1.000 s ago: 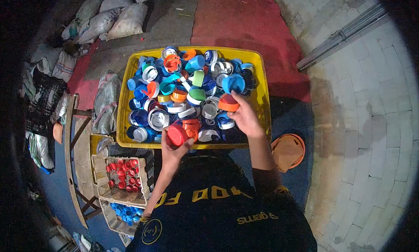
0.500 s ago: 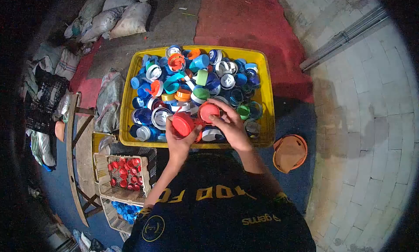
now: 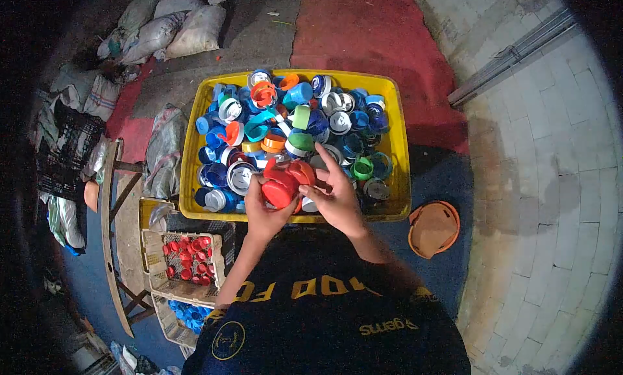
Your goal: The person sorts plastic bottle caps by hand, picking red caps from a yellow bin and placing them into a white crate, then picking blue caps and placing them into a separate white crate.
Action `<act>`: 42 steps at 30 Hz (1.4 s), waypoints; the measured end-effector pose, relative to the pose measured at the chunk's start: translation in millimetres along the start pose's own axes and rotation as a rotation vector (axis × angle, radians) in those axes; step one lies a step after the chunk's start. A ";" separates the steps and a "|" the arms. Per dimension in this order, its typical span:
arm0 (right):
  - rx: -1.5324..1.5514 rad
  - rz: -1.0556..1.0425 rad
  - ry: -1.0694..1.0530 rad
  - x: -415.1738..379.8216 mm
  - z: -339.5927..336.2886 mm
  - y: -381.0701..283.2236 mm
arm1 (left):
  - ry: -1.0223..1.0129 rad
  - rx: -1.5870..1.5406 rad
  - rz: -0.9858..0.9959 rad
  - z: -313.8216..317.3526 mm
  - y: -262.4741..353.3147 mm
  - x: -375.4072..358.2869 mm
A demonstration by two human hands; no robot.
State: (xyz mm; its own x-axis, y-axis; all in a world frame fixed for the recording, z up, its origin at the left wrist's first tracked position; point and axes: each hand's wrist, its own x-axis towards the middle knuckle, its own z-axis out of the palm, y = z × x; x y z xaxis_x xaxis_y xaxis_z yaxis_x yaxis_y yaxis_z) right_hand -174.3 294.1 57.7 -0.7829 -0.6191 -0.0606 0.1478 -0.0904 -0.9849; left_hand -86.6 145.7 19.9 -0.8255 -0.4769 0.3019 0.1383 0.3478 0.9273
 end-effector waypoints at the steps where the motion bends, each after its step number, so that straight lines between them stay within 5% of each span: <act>1: 0.023 -0.004 0.009 0.6 1.0 1.8 | -0.003 0.027 0.021 -1.8 0.8 -0.2; 9: -0.007 0.078 0.026 0.7 0.5 5.9 | -0.154 0.240 0.249 -22.9 -10.6 4.3; 18: -0.045 0.092 -0.029 4.4 -1.8 18.5 | -0.024 0.457 0.458 -17.5 -25.0 0.9; 24: 0.077 0.114 -0.088 5.4 -2.0 17.7 | 0.175 0.416 0.365 -14.3 -30.2 -9.6; 30: 0.102 0.166 0.093 6.2 -30.9 41.5 | 0.298 0.078 0.149 -9.9 -22.3 -12.4; 35: -0.997 -0.385 0.292 14.3 -35.0 11.8 | 0.166 0.112 0.030 -17.3 -14.1 -14.3; 38: -0.103 0.035 0.013 10.1 -9.7 9.2 | 0.044 0.175 0.025 -18.5 -6.1 -15.3; 42: 0.171 0.120 -0.130 14.9 25.6 18.4 | -0.029 0.191 -0.003 -14.1 1.9 -8.2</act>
State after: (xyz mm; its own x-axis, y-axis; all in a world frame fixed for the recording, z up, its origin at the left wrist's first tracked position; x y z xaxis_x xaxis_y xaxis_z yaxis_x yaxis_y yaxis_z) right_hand -167.7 263.2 42.8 -0.6710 -0.7275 -0.1431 0.3435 -0.1340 -0.9296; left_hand -71.9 138.9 22.3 -0.8413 -0.4558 0.2905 0.0316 0.4950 0.8683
